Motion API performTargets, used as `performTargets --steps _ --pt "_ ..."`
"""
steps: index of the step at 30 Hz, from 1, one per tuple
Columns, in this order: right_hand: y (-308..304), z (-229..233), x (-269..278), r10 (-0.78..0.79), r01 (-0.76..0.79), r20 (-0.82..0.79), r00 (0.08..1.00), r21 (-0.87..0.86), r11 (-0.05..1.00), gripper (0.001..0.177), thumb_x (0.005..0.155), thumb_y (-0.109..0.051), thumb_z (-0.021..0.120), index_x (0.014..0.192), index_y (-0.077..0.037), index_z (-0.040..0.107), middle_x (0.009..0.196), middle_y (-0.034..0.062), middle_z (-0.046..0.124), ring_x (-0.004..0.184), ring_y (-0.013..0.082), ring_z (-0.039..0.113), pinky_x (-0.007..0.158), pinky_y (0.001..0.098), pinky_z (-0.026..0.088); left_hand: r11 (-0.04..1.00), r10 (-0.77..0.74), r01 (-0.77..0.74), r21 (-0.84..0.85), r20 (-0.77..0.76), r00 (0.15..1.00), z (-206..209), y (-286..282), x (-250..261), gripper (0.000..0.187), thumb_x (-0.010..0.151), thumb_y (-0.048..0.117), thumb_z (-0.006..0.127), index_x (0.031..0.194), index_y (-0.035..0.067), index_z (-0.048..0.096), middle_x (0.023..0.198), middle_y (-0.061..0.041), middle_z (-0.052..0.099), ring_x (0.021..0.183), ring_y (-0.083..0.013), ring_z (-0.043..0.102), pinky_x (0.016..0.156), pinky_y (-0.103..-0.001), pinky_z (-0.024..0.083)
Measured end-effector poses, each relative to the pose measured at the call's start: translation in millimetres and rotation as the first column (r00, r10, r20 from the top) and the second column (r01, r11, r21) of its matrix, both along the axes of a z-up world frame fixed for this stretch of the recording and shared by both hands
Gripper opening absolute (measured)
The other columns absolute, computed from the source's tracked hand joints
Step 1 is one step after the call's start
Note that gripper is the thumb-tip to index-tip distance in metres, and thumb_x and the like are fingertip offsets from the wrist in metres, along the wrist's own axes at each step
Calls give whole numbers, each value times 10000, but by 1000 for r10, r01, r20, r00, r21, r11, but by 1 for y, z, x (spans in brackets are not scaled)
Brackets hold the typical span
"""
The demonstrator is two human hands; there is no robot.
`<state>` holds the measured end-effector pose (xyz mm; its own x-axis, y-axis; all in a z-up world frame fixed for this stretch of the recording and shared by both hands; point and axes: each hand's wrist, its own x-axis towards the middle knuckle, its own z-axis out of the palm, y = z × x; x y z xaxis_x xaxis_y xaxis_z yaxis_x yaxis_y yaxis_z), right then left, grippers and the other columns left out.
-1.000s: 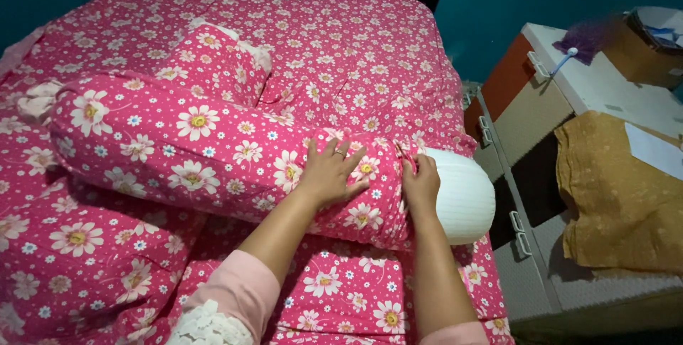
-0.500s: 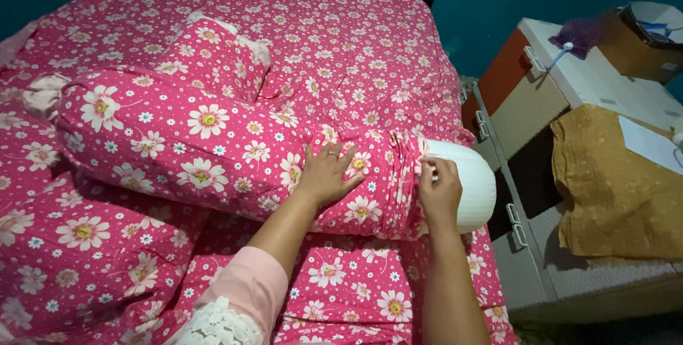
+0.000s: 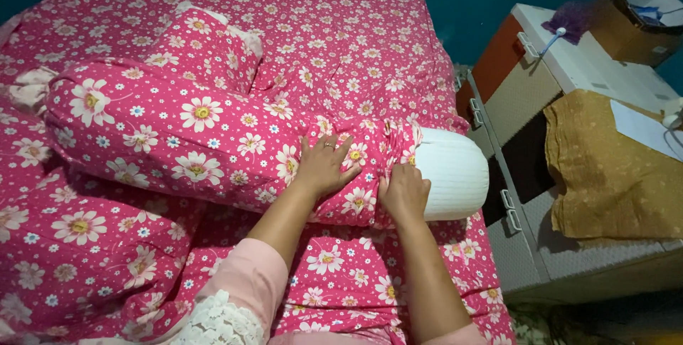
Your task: The recorder is putting a pink floral patterned case onto a white bolster on a bed.
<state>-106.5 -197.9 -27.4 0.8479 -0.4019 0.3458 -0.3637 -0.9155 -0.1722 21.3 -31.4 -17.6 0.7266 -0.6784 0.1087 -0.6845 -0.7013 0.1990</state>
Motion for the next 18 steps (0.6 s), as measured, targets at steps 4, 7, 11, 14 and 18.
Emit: performTargets --steps 4,7,11,14,18 --pt "-13 2 -1 4 -3 -23 1000 28 1000 298 865 -273 710 1042 -33 692 1063 146 662 1070 321 604 907 539 443 999 -4 3 38 4 1000 3 -2 1 837 949 742 373 1617 248 270 1597 -169 389 1500 -362 318 1163 -771 124" --pt "-36 -11 -7 -41 49 -46 998 181 982 303 856 -265 695 1069 -49 694 1068 137 660 1051 307 601 905 530 440 997 -24 25 70 -12 1000 7 -7 -1 895 930 800 351 1632 262 211 1615 -188 333 1508 -395 262 1162 -748 103" --pt "-53 -29 -7 -70 60 47 996 197 979 402 835 -304 697 1150 -56 682 1175 151 652 1137 340 578 924 569 433 983 -30 33 182 -17 999 23 -16 -4 929 909 814 338 1640 275 149 1660 -160 243 1533 -387 194 1173 -738 80" --pt "-64 -43 -4 -39 17 68 997 299 954 416 838 -308 681 1159 -44 687 1181 154 665 1144 353 596 948 540 462 987 -86 78 140 59 994 14 -20 -7 870 932 748 341 1640 289 127 1681 -146 156 1533 -372 136 1163 -737 52" --pt "-78 -52 2 15 -72 159 987 355 932 383 855 -307 666 1114 -27 706 1124 191 681 1052 400 649 916 489 511 937 -231 119 329 327 916 15 -22 -38 785 1025 628 364 1657 225 129 1717 -190 107 1564 -377 81 1169 -730 50"
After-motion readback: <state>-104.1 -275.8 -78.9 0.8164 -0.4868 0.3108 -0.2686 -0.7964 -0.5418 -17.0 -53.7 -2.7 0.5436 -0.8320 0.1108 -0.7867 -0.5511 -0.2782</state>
